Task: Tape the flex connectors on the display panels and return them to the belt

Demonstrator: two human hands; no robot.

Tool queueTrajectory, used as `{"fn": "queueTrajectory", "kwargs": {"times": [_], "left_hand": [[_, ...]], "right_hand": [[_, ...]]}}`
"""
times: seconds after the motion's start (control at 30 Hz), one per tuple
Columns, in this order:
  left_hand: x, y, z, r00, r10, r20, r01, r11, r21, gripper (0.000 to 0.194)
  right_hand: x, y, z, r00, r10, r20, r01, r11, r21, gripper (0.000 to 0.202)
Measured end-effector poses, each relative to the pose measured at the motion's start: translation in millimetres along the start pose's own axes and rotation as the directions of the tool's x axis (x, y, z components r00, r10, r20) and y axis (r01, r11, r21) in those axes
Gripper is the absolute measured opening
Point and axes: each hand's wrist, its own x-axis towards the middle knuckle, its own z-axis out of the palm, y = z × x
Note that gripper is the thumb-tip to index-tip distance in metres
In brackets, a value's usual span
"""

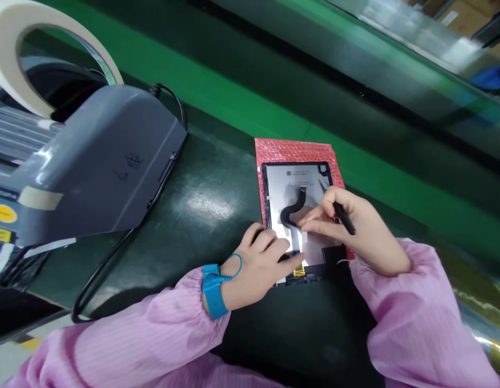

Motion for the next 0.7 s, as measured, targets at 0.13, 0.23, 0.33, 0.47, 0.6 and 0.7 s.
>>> {"fn": "queueTrajectory", "kwargs": {"times": [0.13,0.23,0.33,0.47,0.6,0.7], "left_hand": [[1,1,1.7,0.997,-0.017,0.069,0.009,0.993,0.114,0.039],[2,1,-0.1,0.997,-0.026,0.068,0.018,0.993,0.119,0.039],[2,1,-0.8,0.996,-0.035,0.078,0.026,0.993,0.116,0.041],[1,2,0.7,0.996,-0.055,0.066,0.048,0.994,0.100,0.038],[0,2,2.5,0.997,-0.078,0.028,0.076,0.994,0.083,0.036],[0,2,2.4,0.997,-0.082,0.012,0.081,0.993,0.081,0.034]], "right_hand": [[12,14,12,0.999,0.026,0.045,-0.026,1.000,-0.009,0.053],[17,22,17,0.999,0.024,0.045,-0.025,0.999,0.022,0.054],[20,27,20,0.999,0.018,0.033,-0.019,0.999,0.038,0.056],[21,31,24,1.000,0.012,0.004,-0.012,0.999,0.036,0.058],[21,34,27,1.000,0.007,-0.023,-0.006,0.999,0.034,0.056],[21,36,27,1.000,-0.002,-0.027,0.003,1.000,0.023,0.053]]}}
